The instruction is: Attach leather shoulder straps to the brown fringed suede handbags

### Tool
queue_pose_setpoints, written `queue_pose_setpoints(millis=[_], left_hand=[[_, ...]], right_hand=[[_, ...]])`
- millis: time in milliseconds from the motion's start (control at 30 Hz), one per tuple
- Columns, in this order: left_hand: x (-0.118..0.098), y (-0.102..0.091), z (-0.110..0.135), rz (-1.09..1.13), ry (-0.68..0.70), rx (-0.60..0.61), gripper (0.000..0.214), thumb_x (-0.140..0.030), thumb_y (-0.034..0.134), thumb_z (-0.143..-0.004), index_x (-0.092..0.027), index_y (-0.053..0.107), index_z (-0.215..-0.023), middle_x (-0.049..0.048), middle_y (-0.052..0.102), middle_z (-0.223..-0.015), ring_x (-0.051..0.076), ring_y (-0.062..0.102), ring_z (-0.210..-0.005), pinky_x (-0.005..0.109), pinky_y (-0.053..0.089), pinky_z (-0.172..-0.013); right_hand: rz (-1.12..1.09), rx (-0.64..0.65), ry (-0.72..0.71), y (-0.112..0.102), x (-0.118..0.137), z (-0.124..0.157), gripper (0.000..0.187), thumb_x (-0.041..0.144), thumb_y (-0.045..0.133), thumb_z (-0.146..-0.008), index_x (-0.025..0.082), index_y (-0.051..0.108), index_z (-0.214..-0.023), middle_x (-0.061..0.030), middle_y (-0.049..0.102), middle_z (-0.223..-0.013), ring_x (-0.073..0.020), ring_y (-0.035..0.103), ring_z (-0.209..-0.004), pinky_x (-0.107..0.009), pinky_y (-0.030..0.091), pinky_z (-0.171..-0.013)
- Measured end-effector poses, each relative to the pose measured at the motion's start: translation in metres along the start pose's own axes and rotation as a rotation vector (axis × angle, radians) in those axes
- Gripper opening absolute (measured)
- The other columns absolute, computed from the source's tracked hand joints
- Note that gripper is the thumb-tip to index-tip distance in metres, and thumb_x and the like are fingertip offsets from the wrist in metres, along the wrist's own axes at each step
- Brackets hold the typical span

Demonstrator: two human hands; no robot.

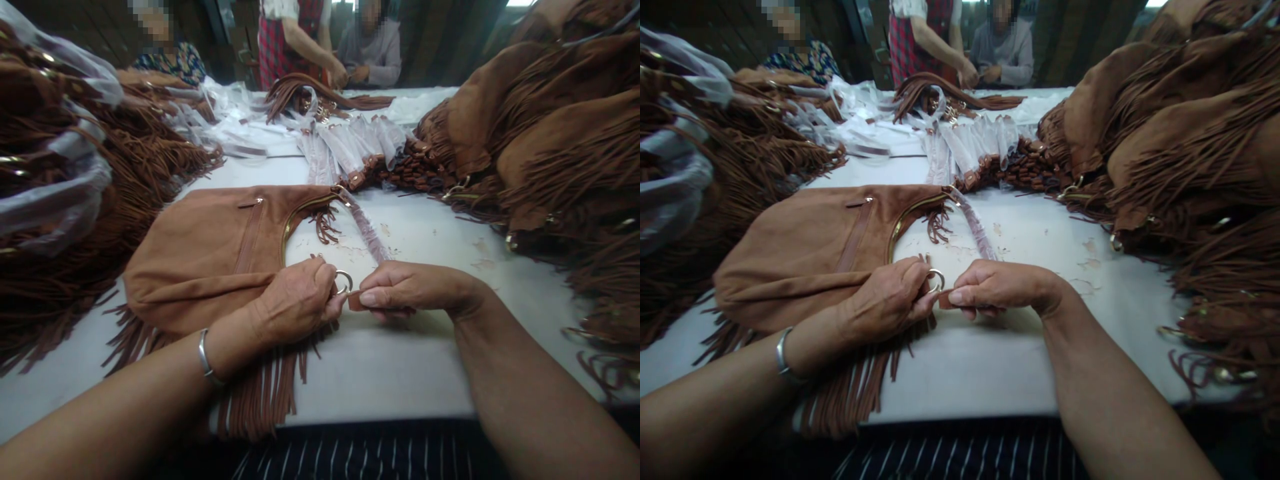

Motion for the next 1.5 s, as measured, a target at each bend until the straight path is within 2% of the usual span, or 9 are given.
queue_pose_setpoints(millis=[233, 533, 667, 800, 967, 1133, 1267, 1400, 1500], left_hand=[[0.001, 0.003, 0.0, -0.021, -0.028, 0.077, 0.018, -0.029, 0.04, -0.086, -0.013, 0.047, -0.082, 0.0064, 0.053, -0.076, 0.019, 0.052, -0.07, 0.032, 0.048, -0.063], [0.022, 0.005, 0.002, -0.049, -0.185, 0.169, 0.022, -0.031, 0.035, -0.088, -0.012, 0.047, -0.086, 0.007, 0.055, -0.077, 0.021, 0.056, -0.068, 0.033, 0.048, -0.06], [0.018, 0.008, 0.003, -0.064, -0.118, 0.231, 0.023, -0.032, 0.035, -0.088, -0.012, 0.047, -0.086, 0.0069, 0.055, -0.076, 0.021, 0.057, -0.067, 0.032, 0.048, -0.058], [0.008, 0.012, 0.004, -0.039, -0.029, 0.253, 0.024, -0.035, 0.038, -0.087, -0.012, 0.046, -0.087, 0.0073, 0.056, -0.079, 0.021, 0.058, -0.07, 0.031, 0.047, -0.058], [0.021, 0.009, 0.004, -0.013, -0.18, 0.22, 0.023, -0.035, 0.036, -0.088, -0.014, 0.045, -0.089, 0.0054, 0.057, -0.076, 0.02, 0.058, -0.062, 0.03, 0.045, -0.055], [0.019, 0.01, 0.003, -0.041, -0.198, 0.243, 0.023, -0.034, 0.036, -0.087, -0.013, 0.046, -0.087, 0.006, 0.057, -0.073, 0.02, 0.058, -0.061, 0.029, 0.044, -0.054], [0.017, 0.007, 0.001, -0.133, -0.286, 0.185, 0.026, -0.035, 0.034, -0.088, -0.013, 0.047, -0.085, 0.0084, 0.057, -0.075, 0.022, 0.059, -0.066, 0.03, 0.046, -0.055], [0.012, 0.008, 0.0, -0.129, -0.308, 0.181, 0.028, -0.036, 0.032, -0.089, -0.012, 0.047, -0.086, 0.0085, 0.057, -0.076, 0.023, 0.06, -0.069, 0.03, 0.046, -0.055], [0.009, 0.01, -0.001, -0.092, -0.288, 0.203, 0.027, -0.035, 0.033, -0.089, -0.013, 0.047, -0.086, 0.0076, 0.057, -0.077, 0.022, 0.059, -0.068, 0.031, 0.047, -0.056]], right_hand=[[-0.009, -0.058, 0.017, -0.004, -0.003, -0.002, 0.045, 0.052, 0.047, -0.083, 0.011, 0.055, -0.067, 0.0049, 0.04, -0.045, -0.0044, 0.031, -0.038, -0.016, 0.024, -0.036], [0.048, -0.336, 0.018, -0.018, 0.004, -0.01, 0.042, 0.048, 0.045, -0.083, 0.013, 0.053, -0.062, 0.0046, 0.039, -0.041, -0.0059, 0.033, -0.037, -0.017, 0.022, -0.036], [0.077, -0.402, 0.028, -0.022, 0.004, -0.012, 0.039, 0.044, 0.043, -0.082, 0.014, 0.049, -0.058, 0.0045, 0.038, -0.044, -0.0064, 0.032, -0.038, -0.019, 0.022, -0.038], [0.367, -0.641, 0.007, -0.038, 0.015, -0.007, 0.037, 0.036, 0.043, -0.082, 0.016, 0.039, -0.051, 0.0031, 0.038, -0.048, -0.0079, 0.034, -0.046, -0.021, 0.025, -0.047], [0.771, -1.009, 0.207, -0.05, 0.023, 0.004, 0.04, 0.041, 0.043, -0.085, 0.017, 0.05, -0.053, -0.0014, 0.05, -0.052, -0.012, 0.041, -0.05, -0.026, 0.021, -0.051], [0.585, -0.971, 0.248, -0.053, 0.007, -0.007, 0.041, 0.044, 0.043, -0.085, 0.019, 0.059, -0.057, -0.0022, 0.06, -0.057, -0.0135, 0.052, -0.056, -0.024, 0.031, -0.054], [0.26, -0.911, 0.176, -0.059, -0.006, -0.011, 0.042, 0.047, 0.052, -0.08, 0.017, 0.052, -0.051, -0.0026, 0.057, -0.052, -0.0134, 0.052, -0.053, -0.024, 0.034, -0.053], [-0.132, -0.623, -0.016, -0.045, -0.008, -0.018, 0.047, 0.056, 0.06, -0.072, 0.014, 0.048, -0.054, -0.002, 0.054, -0.056, -0.0123, 0.051, -0.055, -0.023, 0.035, -0.052], [-0.069, -0.421, -0.047, -0.035, -0.006, -0.013, 0.043, 0.051, 0.064, -0.07, 0.011, 0.052, -0.058, 0.0029, 0.045, -0.055, -0.0073, 0.039, -0.052, -0.02, 0.027, -0.049]])
Point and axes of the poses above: each hand's wrist, its own z-axis away from the middle knuckle, its own y-axis out of the palm, x = y × z, the point moved 9 cm from there along -z, towards the middle knuckle
